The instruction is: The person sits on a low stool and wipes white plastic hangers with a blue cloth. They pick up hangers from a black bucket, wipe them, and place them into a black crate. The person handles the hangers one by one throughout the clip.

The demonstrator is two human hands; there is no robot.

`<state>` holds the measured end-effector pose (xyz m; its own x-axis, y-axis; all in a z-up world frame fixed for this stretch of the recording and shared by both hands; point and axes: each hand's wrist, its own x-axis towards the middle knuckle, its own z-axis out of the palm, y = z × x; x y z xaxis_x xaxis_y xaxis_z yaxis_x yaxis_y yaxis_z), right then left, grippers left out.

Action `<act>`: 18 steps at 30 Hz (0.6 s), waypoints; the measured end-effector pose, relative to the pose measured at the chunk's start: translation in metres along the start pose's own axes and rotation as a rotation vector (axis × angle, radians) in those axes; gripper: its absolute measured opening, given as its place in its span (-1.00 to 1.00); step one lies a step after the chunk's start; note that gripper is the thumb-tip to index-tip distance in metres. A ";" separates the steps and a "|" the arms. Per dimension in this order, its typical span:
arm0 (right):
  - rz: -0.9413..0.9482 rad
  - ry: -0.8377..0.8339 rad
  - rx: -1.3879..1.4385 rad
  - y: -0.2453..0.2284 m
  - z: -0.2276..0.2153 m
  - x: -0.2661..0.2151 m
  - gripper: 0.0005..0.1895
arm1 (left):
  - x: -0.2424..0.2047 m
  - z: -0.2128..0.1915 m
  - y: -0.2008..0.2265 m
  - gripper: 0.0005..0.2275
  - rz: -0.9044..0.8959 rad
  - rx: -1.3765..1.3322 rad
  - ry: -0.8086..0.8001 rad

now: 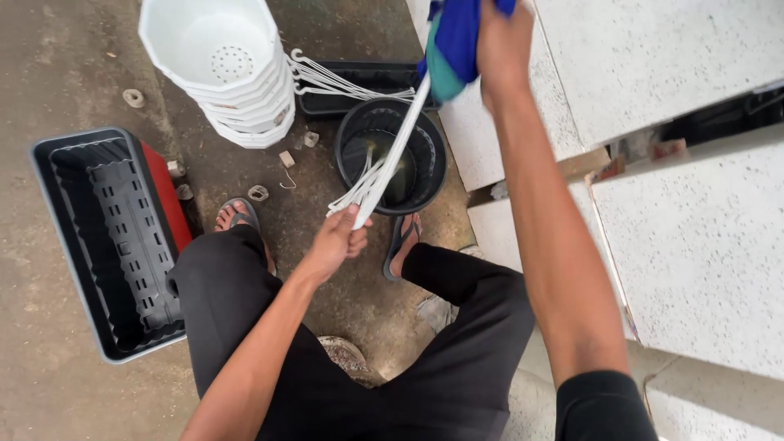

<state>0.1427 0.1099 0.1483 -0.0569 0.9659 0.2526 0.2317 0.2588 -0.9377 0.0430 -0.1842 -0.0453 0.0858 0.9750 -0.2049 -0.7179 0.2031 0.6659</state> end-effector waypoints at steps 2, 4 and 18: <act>-0.057 -0.083 -0.059 -0.022 0.013 -0.047 -0.72 | 0.010 0.000 -0.002 -0.62 0.023 0.026 0.018; 0.272 -0.391 -0.382 -0.053 0.032 -0.159 -0.42 | 0.018 0.003 0.003 -0.64 0.106 -0.078 0.076; 0.133 -0.380 -0.366 0.076 0.001 -0.185 -0.81 | 0.034 -0.042 -0.038 -0.86 0.247 1.141 0.376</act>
